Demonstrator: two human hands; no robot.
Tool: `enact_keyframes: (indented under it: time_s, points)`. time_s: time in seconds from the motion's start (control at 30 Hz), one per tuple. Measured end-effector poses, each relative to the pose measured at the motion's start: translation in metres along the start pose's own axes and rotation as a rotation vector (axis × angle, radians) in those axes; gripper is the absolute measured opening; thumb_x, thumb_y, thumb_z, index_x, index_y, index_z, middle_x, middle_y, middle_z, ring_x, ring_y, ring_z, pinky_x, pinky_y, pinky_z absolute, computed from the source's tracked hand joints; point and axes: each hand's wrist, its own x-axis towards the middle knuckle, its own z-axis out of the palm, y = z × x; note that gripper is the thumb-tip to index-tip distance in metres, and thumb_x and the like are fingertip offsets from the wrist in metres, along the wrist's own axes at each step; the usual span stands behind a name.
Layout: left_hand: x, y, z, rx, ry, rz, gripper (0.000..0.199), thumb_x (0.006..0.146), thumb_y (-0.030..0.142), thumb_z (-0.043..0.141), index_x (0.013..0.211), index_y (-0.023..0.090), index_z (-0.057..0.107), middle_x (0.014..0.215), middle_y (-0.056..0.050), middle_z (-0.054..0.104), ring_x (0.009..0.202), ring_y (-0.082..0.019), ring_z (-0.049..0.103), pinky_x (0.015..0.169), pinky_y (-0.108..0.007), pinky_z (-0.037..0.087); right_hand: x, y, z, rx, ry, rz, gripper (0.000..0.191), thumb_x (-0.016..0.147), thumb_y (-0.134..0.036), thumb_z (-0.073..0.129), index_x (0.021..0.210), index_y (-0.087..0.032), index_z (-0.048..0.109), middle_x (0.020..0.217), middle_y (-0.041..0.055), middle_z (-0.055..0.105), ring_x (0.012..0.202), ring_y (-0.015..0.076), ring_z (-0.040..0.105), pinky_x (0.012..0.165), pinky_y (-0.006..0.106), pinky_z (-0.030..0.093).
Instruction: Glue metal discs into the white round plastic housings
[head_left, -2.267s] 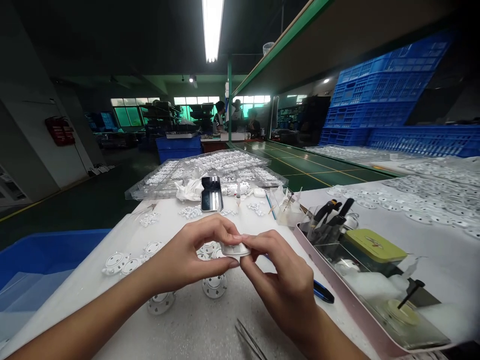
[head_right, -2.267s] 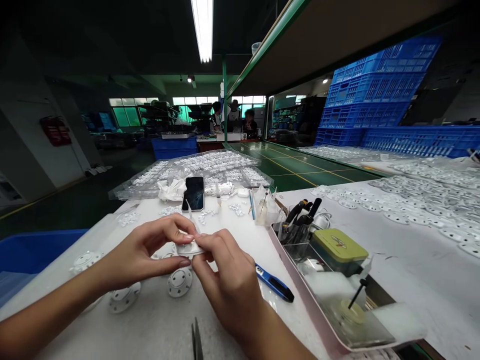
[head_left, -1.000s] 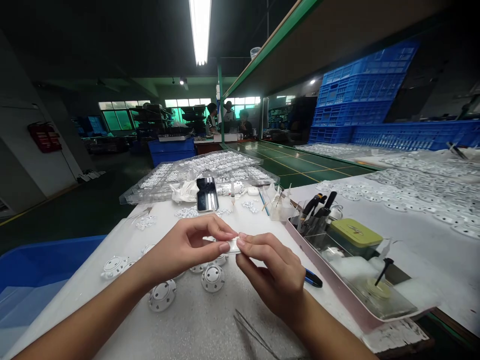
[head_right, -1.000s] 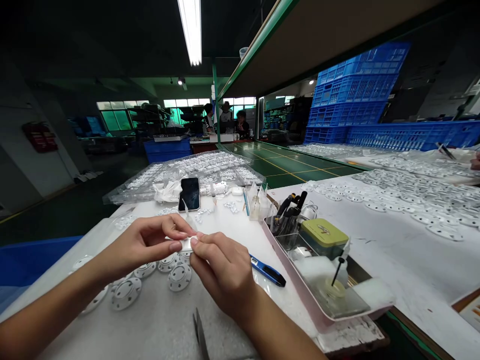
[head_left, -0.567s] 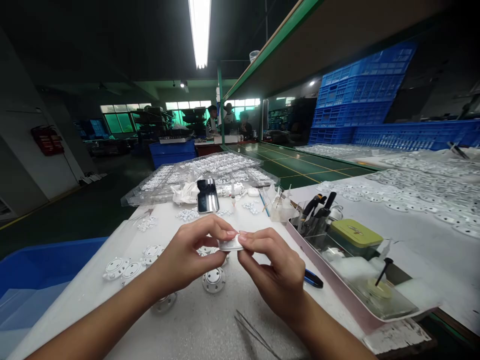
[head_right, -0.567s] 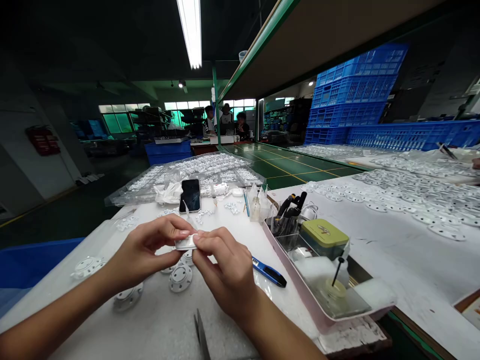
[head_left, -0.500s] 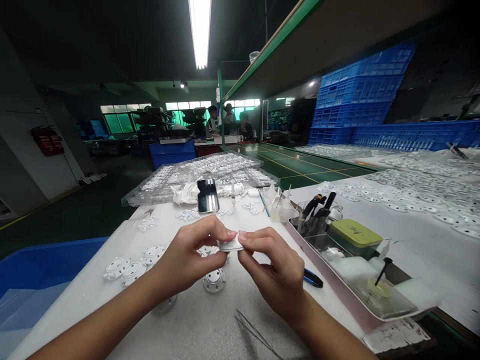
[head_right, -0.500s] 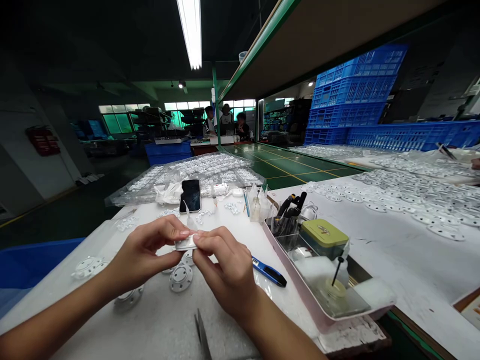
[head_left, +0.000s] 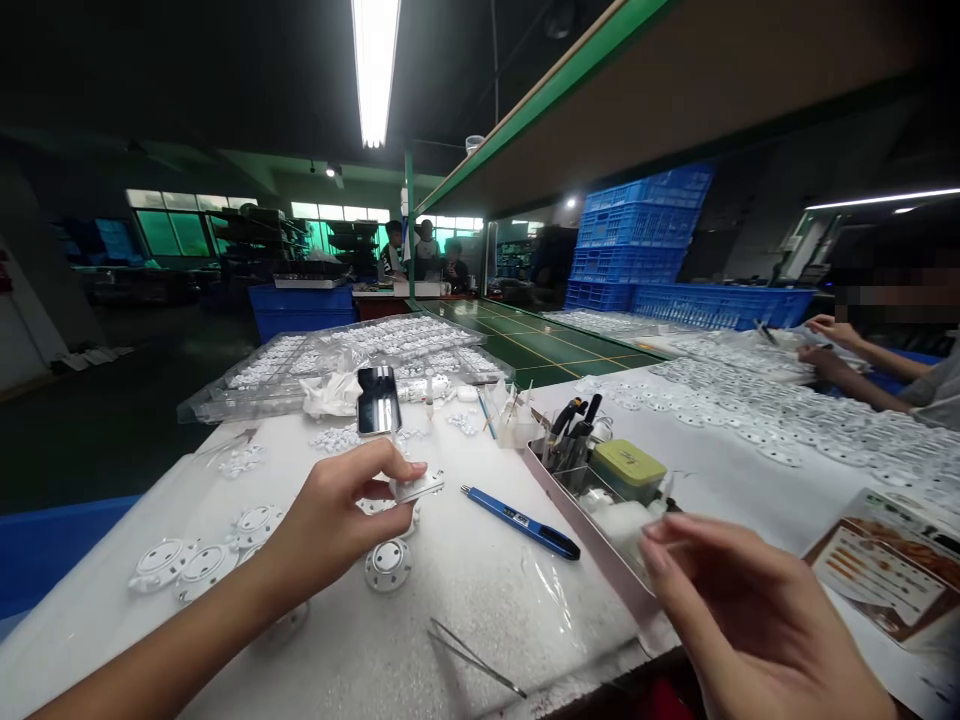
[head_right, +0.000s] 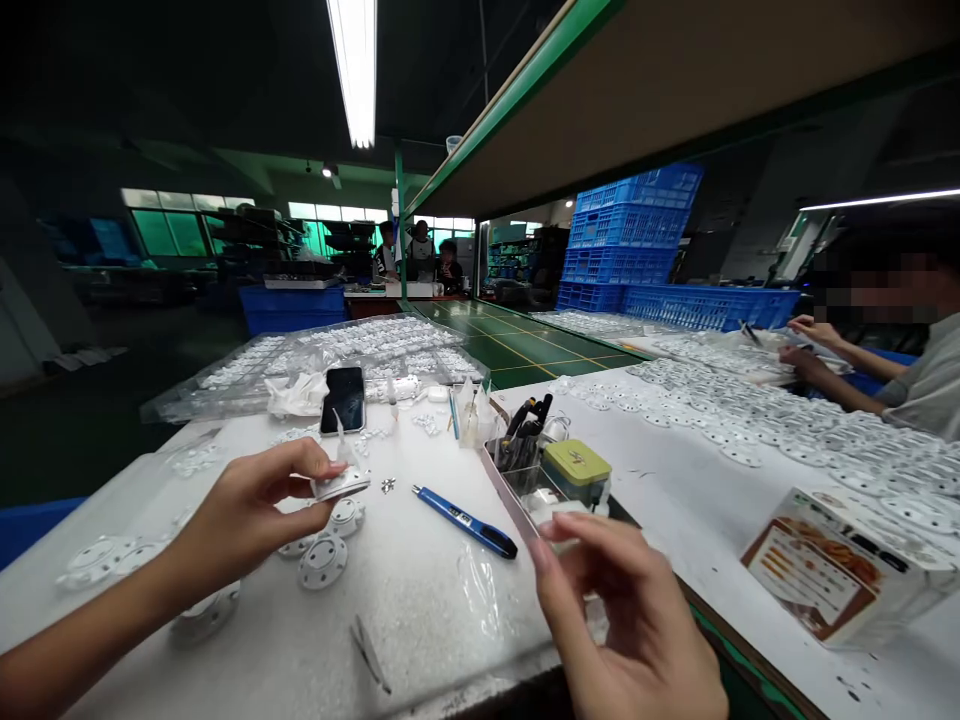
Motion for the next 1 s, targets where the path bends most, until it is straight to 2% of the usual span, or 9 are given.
enact_keyframes:
  time_s: [0.13,0.23,0.37,0.47,0.53,0.67,0.77,0.83,1.0]
  points:
    - [-0.001,0.003,0.009,-0.041,-0.035,-0.031,0.015,0.075,0.010,0.065,0.077,0.022,0.057,0.083,-0.001,0.066,0.107,-0.024,0.065,0.074,-0.024,0.058,-0.022,0.017,-0.012,-0.101,-0.141,0.059,0.021,0.084,-0.038,0.066,0.100,-0.026,0.065,0.093,0.0030,0.070,0.075,0.0165,0.069,0.061,0.020,0.057]
    - [0.001,0.007,0.006,-0.095,-0.008,-0.054,0.013,0.075,0.014,0.069,0.077,0.021,0.058,0.088,-0.002,0.068,0.104,-0.024,0.067,0.069,-0.023,0.058,-0.025,0.024,-0.008,-0.155,-0.128,0.055,0.022,0.084,-0.040,0.066,0.100,-0.024,0.065,0.092,0.0028,0.070,0.076,0.0162,0.069,0.064,0.019,0.056]
    - [0.010,0.001,-0.017,-0.188,0.215,-0.071,0.019,0.075,0.025,0.076,0.087,0.021,0.061,0.098,-0.003,0.067,0.092,-0.019,0.068,0.072,-0.026,0.060,-0.011,0.014,0.011,-0.112,-0.256,-0.033,0.016,0.088,-0.037,0.062,0.099,-0.025,0.063,0.086,0.0009,0.068,0.073,0.0150,0.066,0.063,0.023,0.052]
    - [0.018,-0.013,-0.037,-0.129,0.393,-0.027,0.024,0.074,0.030,0.078,0.087,0.021,0.060,0.095,-0.003,0.066,0.096,-0.019,0.065,0.081,-0.028,0.058,0.010,-0.003,0.045,-0.099,-0.538,-0.078,0.014,0.092,-0.035,0.055,0.098,-0.024,0.061,0.080,0.0001,0.063,0.069,0.0140,0.061,0.060,0.024,0.048]
    - [0.022,-0.021,-0.045,-0.069,0.416,-0.041,0.024,0.075,0.032,0.077,0.085,0.020,0.059,0.097,-0.004,0.066,0.097,-0.020,0.065,0.080,-0.028,0.058,0.027,-0.013,0.079,-0.190,-0.820,-0.079,0.017,0.095,-0.033,0.051,0.105,-0.023,0.058,0.095,0.0032,0.064,0.081,0.0151,0.062,0.067,0.026,0.049]
    - [0.022,-0.029,-0.046,0.025,0.355,-0.031,0.017,0.077,0.028,0.072,0.084,0.019,0.058,0.104,-0.007,0.068,0.100,-0.023,0.066,0.081,-0.032,0.059,0.049,-0.015,0.154,-0.260,-1.007,-0.126,0.031,0.082,-0.026,0.068,0.109,-0.016,0.058,0.108,0.0088,0.062,0.090,0.0199,0.060,0.076,0.033,0.049]
    - [0.021,-0.031,-0.042,0.066,0.305,-0.001,0.013,0.077,0.023,0.069,0.081,0.019,0.057,0.102,-0.007,0.070,0.101,-0.025,0.067,0.079,-0.033,0.060,0.046,-0.006,0.192,-0.294,-1.063,-0.145,0.021,0.082,-0.027,0.069,0.096,-0.014,0.060,0.103,0.0064,0.061,0.090,0.0184,0.058,0.079,0.035,0.049]
    - [0.022,-0.031,-0.040,0.084,0.287,0.014,0.011,0.075,0.020,0.067,0.078,0.019,0.057,0.098,-0.006,0.070,0.104,-0.026,0.066,0.078,-0.033,0.060,0.039,0.001,0.203,-0.278,-1.071,-0.131,0.019,0.086,-0.032,0.065,0.089,-0.014,0.059,0.092,0.0026,0.060,0.079,0.0144,0.057,0.073,0.032,0.049]
    - [0.021,-0.029,-0.040,0.095,0.259,0.030,0.011,0.075,0.016,0.065,0.078,0.020,0.056,0.090,-0.003,0.067,0.108,-0.026,0.065,0.079,-0.031,0.059,0.036,0.007,0.190,-0.109,-0.931,-0.084,0.014,0.087,-0.029,0.060,0.085,-0.017,0.052,0.077,0.0010,0.060,0.066,0.0142,0.053,0.062,0.028,0.044]
